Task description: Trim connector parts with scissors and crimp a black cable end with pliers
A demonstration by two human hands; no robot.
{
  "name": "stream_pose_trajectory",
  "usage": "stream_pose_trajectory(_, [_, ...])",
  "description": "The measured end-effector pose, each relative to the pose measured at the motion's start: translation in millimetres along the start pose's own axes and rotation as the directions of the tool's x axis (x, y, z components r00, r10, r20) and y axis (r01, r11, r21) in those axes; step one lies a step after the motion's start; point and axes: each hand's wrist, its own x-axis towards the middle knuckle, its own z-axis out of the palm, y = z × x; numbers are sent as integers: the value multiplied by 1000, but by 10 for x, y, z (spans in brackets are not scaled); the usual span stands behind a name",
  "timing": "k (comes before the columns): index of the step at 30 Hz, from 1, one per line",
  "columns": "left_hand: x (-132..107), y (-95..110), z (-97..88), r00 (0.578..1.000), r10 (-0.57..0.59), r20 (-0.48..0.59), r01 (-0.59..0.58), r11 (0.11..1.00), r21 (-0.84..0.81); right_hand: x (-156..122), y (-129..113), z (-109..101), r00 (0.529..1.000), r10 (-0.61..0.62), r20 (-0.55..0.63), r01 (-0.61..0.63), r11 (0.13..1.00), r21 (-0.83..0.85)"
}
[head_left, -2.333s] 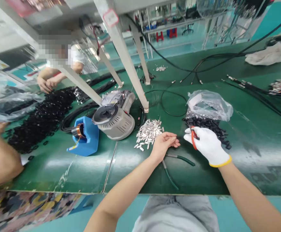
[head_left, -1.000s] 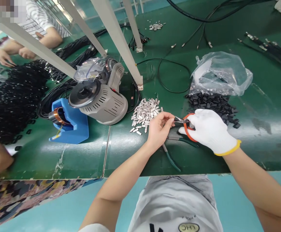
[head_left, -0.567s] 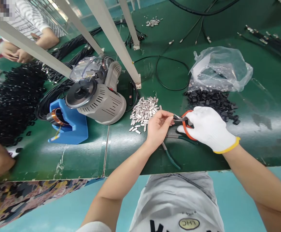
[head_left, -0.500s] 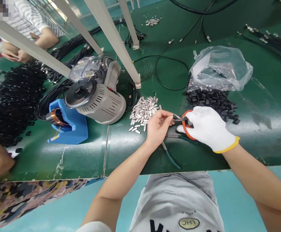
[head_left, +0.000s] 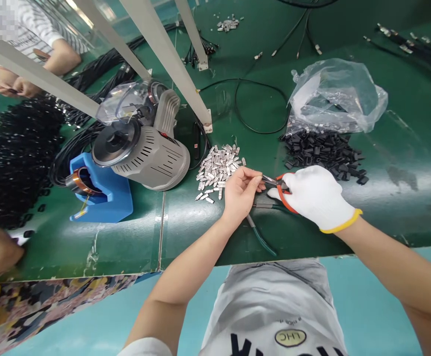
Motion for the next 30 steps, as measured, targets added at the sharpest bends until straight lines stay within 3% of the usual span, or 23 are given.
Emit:
stream_pose_trajectory(10, [65,62,-40,999,41,-4,-41,997,58,38,20,12,997,73,2,-73,994,78])
stream_pose_trajectory(30, [55,19,-57,996,65,62,-71,994,87,45,57,-63,999,40,-24,-38,996,83])
